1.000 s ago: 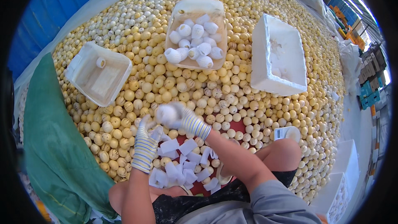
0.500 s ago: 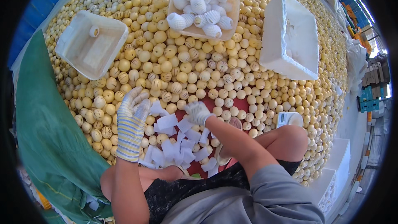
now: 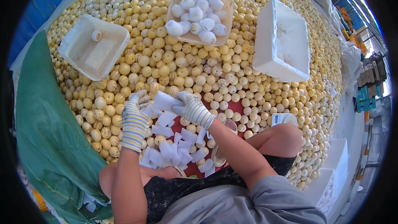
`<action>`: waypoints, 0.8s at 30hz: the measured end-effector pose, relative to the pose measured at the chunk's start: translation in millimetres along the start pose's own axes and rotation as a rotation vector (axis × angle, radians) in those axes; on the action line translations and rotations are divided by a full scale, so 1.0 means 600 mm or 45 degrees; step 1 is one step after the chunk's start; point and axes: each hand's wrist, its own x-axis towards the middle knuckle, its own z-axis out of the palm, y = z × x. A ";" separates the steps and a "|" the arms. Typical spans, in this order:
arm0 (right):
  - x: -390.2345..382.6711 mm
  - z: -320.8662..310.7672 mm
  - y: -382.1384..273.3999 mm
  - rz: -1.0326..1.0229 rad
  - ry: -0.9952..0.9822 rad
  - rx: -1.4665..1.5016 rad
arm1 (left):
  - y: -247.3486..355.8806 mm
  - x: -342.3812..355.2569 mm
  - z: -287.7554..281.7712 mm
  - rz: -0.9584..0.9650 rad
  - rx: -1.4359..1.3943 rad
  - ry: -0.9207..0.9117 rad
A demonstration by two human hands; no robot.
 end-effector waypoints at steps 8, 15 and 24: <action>-0.051 0.013 -0.025 -0.007 0.076 1.085 | 0.045 -0.017 0.017 -0.020 0.151 -0.112; -0.048 0.042 -0.014 -0.123 0.038 1.166 | 0.044 -0.033 0.019 0.223 -0.531 -0.361; 0.059 0.052 0.155 -0.144 -0.107 0.208 | 0.019 -0.024 0.020 -0.042 -0.124 -0.367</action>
